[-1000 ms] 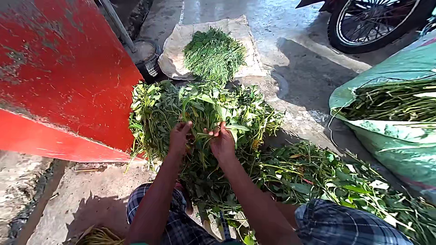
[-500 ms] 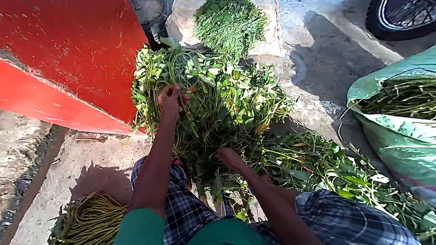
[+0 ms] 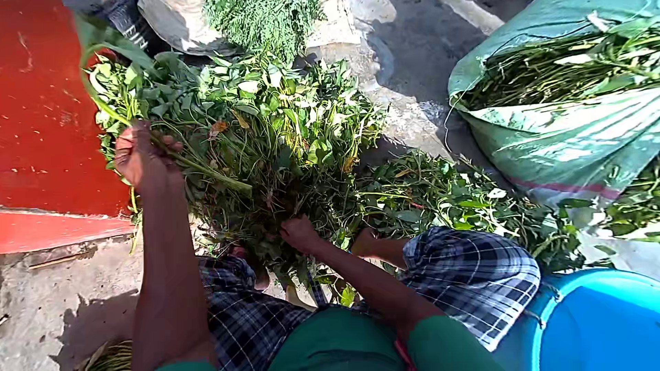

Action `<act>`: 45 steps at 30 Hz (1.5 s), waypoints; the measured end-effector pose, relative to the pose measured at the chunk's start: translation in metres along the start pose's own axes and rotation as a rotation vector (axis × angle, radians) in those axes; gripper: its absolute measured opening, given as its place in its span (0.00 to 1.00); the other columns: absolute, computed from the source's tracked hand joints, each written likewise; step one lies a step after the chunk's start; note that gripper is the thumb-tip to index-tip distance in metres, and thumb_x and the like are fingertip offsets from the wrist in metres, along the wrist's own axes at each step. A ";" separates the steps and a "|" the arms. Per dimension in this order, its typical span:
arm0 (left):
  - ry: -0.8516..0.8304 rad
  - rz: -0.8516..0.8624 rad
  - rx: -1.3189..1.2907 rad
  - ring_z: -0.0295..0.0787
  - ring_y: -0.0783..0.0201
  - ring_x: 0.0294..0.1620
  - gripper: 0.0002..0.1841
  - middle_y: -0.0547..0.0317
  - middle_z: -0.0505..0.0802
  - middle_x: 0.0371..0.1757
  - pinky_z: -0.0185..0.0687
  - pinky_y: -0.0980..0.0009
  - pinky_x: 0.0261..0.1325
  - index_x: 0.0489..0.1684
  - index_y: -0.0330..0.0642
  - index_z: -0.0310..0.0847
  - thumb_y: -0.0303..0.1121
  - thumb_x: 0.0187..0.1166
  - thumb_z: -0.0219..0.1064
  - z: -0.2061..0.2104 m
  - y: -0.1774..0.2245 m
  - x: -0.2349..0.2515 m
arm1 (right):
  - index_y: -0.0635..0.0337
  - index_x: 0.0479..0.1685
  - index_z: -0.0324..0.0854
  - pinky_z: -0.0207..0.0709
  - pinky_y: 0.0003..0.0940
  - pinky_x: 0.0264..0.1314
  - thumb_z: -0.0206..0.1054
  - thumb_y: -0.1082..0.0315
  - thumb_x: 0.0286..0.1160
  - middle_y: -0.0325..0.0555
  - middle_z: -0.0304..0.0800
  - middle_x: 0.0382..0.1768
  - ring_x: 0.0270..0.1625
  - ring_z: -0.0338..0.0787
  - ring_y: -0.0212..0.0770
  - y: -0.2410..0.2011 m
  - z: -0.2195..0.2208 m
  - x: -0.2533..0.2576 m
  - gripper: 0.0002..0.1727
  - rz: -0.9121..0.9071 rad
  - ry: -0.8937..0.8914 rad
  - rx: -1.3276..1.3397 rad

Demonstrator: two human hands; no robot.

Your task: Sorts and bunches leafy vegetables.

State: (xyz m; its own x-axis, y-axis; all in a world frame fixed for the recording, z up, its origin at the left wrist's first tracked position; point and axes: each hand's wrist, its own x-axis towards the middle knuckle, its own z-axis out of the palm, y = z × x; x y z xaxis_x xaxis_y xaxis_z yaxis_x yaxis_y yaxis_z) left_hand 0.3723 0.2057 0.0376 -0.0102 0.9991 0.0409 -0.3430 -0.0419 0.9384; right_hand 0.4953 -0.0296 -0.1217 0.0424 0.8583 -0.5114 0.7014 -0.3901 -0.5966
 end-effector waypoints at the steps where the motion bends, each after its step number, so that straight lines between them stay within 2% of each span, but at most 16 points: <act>1: 0.013 0.026 -0.013 0.88 0.67 0.25 0.06 0.62 0.89 0.33 0.91 0.70 0.32 0.47 0.43 0.76 0.33 0.92 0.56 -0.003 0.004 0.004 | 0.67 0.67 0.82 0.63 0.69 0.80 0.56 0.61 0.88 0.66 0.83 0.70 0.76 0.81 0.64 0.024 0.006 -0.002 0.21 0.089 -0.069 0.031; 3: -0.008 -0.018 0.000 0.87 0.67 0.26 0.07 0.63 0.87 0.33 0.90 0.70 0.32 0.48 0.45 0.77 0.36 0.92 0.57 0.000 0.006 0.000 | 0.65 0.73 0.78 0.70 0.66 0.77 0.66 0.63 0.81 0.66 0.73 0.79 0.77 0.78 0.65 0.059 0.008 -0.004 0.24 0.172 -0.003 0.081; 6: -0.154 -0.189 0.062 0.84 0.74 0.26 0.07 0.68 0.88 0.37 0.83 0.79 0.28 0.50 0.52 0.76 0.39 0.94 0.54 0.015 0.000 -0.015 | 0.58 0.79 0.77 0.63 0.65 0.82 0.68 0.67 0.79 0.57 0.67 0.87 0.86 0.69 0.62 0.077 -0.011 0.018 0.27 0.049 0.236 -0.056; 8: -0.195 -0.258 0.084 0.79 0.77 0.21 0.08 0.68 0.89 0.36 0.75 0.83 0.22 0.51 0.52 0.77 0.39 0.94 0.53 0.023 -0.009 -0.020 | 0.50 0.85 0.72 0.48 0.70 0.89 0.69 0.68 0.78 0.51 0.58 0.92 0.95 0.52 0.60 0.087 -0.021 0.038 0.32 -0.060 0.248 -0.189; 11: -0.176 -0.239 0.085 0.77 0.78 0.18 0.05 0.68 0.89 0.35 0.71 0.85 0.18 0.50 0.52 0.75 0.36 0.93 0.54 0.033 -0.015 -0.020 | 0.44 0.92 0.62 0.29 0.80 0.89 0.71 0.51 0.78 0.57 0.46 0.95 0.97 0.36 0.65 0.114 -0.020 0.053 0.40 0.062 0.106 -0.220; 13: -0.149 -0.229 0.063 0.78 0.78 0.19 0.05 0.68 0.88 0.37 0.72 0.85 0.19 0.50 0.53 0.75 0.36 0.93 0.54 0.037 -0.015 -0.021 | 0.46 0.91 0.65 0.39 0.79 0.88 0.67 0.42 0.80 0.61 0.54 0.92 0.95 0.47 0.68 0.135 0.002 0.043 0.40 0.236 -0.038 -0.087; 15: -0.123 -0.267 0.053 0.79 0.76 0.19 0.08 0.67 0.88 0.33 0.73 0.84 0.19 0.52 0.51 0.76 0.39 0.94 0.52 0.039 -0.016 -0.022 | 0.53 0.89 0.65 0.59 0.76 0.82 0.63 0.36 0.80 0.67 0.70 0.83 0.86 0.68 0.69 0.160 0.038 0.025 0.43 0.333 -0.274 0.001; 17: -0.135 -0.318 0.064 0.78 0.76 0.17 0.16 0.67 0.88 0.29 0.73 0.83 0.18 0.53 0.49 0.77 0.46 0.96 0.45 0.043 -0.016 -0.025 | 0.63 0.85 0.69 0.60 0.76 0.81 0.68 0.42 0.80 0.72 0.76 0.77 0.82 0.73 0.71 0.167 0.042 0.010 0.41 0.328 -0.496 0.018; 20: -0.166 -0.312 0.067 0.75 0.75 0.14 0.19 0.65 0.88 0.25 0.70 0.82 0.16 0.53 0.45 0.79 0.42 0.97 0.41 0.047 -0.018 -0.029 | 0.67 0.66 0.85 0.64 0.76 0.76 0.73 0.53 0.78 0.72 0.85 0.67 0.74 0.80 0.71 0.160 -0.013 0.020 0.27 0.255 -0.556 -0.054; 24: -0.141 -0.167 0.156 0.80 0.75 0.18 0.14 0.64 0.90 0.35 0.76 0.83 0.18 0.55 0.45 0.76 0.36 0.97 0.43 0.051 -0.014 -0.032 | 0.73 0.63 0.83 0.72 0.67 0.74 0.62 0.56 0.88 0.72 0.87 0.61 0.66 0.86 0.68 0.137 -0.135 0.043 0.24 0.286 -0.114 0.063; 26: -0.119 -0.116 0.175 0.83 0.73 0.21 0.12 0.63 0.90 0.39 0.81 0.81 0.21 0.56 0.44 0.73 0.35 0.97 0.43 0.051 -0.017 -0.032 | 0.70 0.63 0.84 0.74 0.64 0.73 0.60 0.58 0.90 0.69 0.89 0.59 0.64 0.88 0.65 0.145 -0.168 0.065 0.22 0.285 0.263 0.253; 28: -0.124 -0.213 0.123 0.83 0.73 0.19 0.15 0.63 0.90 0.34 0.81 0.80 0.21 0.54 0.43 0.74 0.36 0.97 0.40 0.051 -0.021 -0.031 | 0.63 0.72 0.82 0.74 0.61 0.76 0.57 0.59 0.92 0.64 0.88 0.65 0.69 0.87 0.60 0.154 -0.186 0.095 0.21 0.301 0.502 0.470; 32: -0.239 -0.578 -0.047 0.75 0.76 0.14 0.23 0.64 0.88 0.28 0.72 0.83 0.16 0.49 0.41 0.78 0.40 0.98 0.35 0.049 -0.029 -0.030 | 0.67 0.76 0.76 0.67 0.63 0.81 0.53 0.56 0.94 0.68 0.80 0.73 0.79 0.78 0.64 0.161 -0.181 0.149 0.26 0.458 0.577 0.696; 37: -0.197 -0.464 -0.022 0.74 0.77 0.12 0.20 0.64 0.87 0.26 0.70 0.84 0.14 0.51 0.43 0.74 0.39 0.98 0.34 0.045 -0.030 -0.028 | 0.65 0.74 0.79 0.68 0.64 0.80 0.54 0.50 0.92 0.67 0.81 0.73 0.79 0.78 0.64 0.144 -0.187 0.174 0.28 0.629 0.624 0.756; 43: -0.186 -0.449 0.027 0.74 0.76 0.12 0.16 0.63 0.88 0.27 0.70 0.83 0.14 0.54 0.41 0.74 0.35 0.97 0.39 0.041 -0.025 -0.027 | 0.64 0.64 0.86 0.73 0.67 0.71 0.65 0.56 0.86 0.66 0.88 0.63 0.68 0.85 0.66 0.131 -0.187 0.152 0.21 0.413 0.844 0.676; 45: -0.220 -0.436 0.021 0.72 0.77 0.11 0.10 0.61 0.88 0.28 0.67 0.85 0.12 0.55 0.40 0.73 0.29 0.95 0.45 0.041 -0.025 -0.027 | 0.64 0.65 0.86 0.74 0.59 0.75 0.67 0.58 0.86 0.65 0.85 0.66 0.69 0.84 0.61 0.109 -0.174 0.128 0.20 0.312 0.976 0.649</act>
State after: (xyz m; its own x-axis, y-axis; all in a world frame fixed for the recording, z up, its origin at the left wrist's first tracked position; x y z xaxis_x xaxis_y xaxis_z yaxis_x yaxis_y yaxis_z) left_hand 0.4197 0.1792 0.0275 0.3294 0.8992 -0.2880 -0.2518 0.3777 0.8910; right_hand 0.7011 0.0962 -0.1443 0.8606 0.4787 -0.1737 0.0903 -0.4791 -0.8731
